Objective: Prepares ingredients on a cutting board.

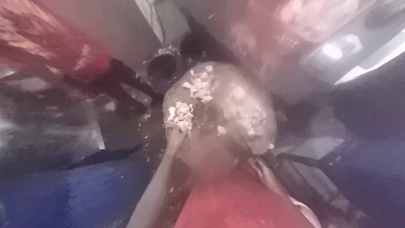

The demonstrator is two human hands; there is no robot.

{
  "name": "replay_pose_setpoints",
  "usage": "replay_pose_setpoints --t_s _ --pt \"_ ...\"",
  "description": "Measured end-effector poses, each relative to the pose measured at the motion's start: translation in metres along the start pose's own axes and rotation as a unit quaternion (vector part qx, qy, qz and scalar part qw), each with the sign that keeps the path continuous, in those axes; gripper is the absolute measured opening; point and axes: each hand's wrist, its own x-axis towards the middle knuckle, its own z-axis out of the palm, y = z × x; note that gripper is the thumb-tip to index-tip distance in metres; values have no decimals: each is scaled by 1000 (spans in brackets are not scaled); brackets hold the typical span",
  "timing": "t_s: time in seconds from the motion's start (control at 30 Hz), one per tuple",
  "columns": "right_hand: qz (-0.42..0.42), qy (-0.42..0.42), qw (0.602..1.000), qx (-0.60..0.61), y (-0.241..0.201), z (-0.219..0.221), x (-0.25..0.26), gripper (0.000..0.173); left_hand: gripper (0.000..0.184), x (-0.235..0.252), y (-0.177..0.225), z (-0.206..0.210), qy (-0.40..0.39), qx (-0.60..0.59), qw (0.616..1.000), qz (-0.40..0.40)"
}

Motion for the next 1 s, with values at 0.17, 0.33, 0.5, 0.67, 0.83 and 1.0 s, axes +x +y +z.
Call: replay_pose_setpoints --t_s 0.17,0.33,0.5,0.67,0.83,1.0 --pt "19 -27 999 -3 -4 -5 8 46 55 26 -14 -31 83 -140 987 7" --pt "67 15 995 68 -4 13 7 48 46 -9 46 36 -68 -78 978 183" --pt "85 83 984 134 -3 30 3 49 50 -14 112 109 -181 94 924 322" --pt "70 131 974 169 19 27 -2 52 43 9 165 81 -228 -95 914 321" --pt "64 112 975 178 44 17 -2 50 39 58 167 80 -143 -155 965 157" --pt "38 34 992 115 57 4 7 45 48 51 206 99 -190 -141 962 136"
